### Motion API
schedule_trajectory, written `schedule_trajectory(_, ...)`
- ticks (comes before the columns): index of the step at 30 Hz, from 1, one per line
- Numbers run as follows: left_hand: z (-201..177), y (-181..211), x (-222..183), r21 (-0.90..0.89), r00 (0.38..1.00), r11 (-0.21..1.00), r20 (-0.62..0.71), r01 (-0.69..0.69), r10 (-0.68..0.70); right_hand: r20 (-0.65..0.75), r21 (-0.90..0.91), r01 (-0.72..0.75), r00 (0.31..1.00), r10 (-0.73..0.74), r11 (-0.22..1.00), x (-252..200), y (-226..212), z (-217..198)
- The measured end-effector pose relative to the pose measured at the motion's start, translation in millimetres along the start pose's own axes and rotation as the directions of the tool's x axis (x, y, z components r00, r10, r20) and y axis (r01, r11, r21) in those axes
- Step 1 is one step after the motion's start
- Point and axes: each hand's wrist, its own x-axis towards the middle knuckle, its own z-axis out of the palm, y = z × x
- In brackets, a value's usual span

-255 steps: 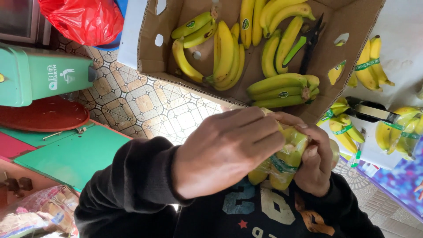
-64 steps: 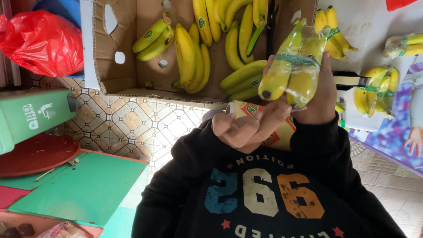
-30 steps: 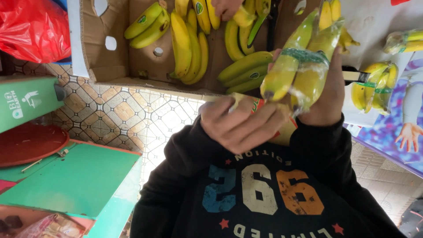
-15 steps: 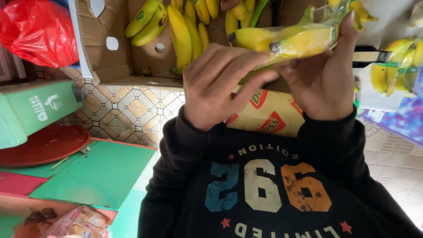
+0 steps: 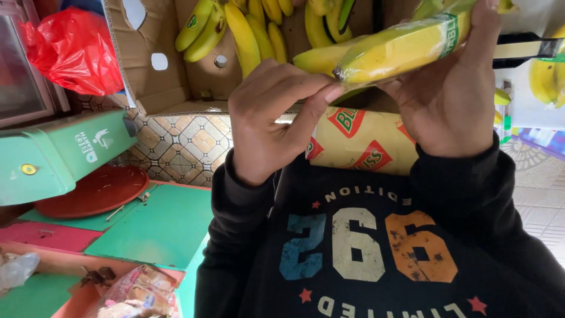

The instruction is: Wrapping individual bunches of bananas in plastic film and securing them with tape for retail packaging.

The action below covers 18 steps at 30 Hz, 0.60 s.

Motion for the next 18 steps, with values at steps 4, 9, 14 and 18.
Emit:
schedule_trajectory(4,5.2,-5.7,-4.1,0.008,0.999,1.000,-0.040,-0.006,0.006,-0.044,0.015,-0.022,0.999,0.023,1.000,1.1,-2.4,4.2)
schedule_trajectory(9,13.1,-16.3,-13.7,0.009,0.991,0.999,-0.131,-0.035,0.036,-0.012,0.028,0.006,1.000,-0.005,1.000,1.7,-0.8,0.3)
schedule_trajectory(14,15.0,-20.8,-21.6,-0.012,0.989,0.995,-0.105,0.101,-0.102,-0.018,0.058,0.015,1.000,-0.014,0.998,1.8,2.4,6.3)
schedule_trajectory(18,6.0,-7.9,-10.2,-0.112,0.979,0.973,-0.006,0.204,-0.206,-0.067,0.013,0.097,0.993,-0.096,0.995,-1.8,5.9,10.0)
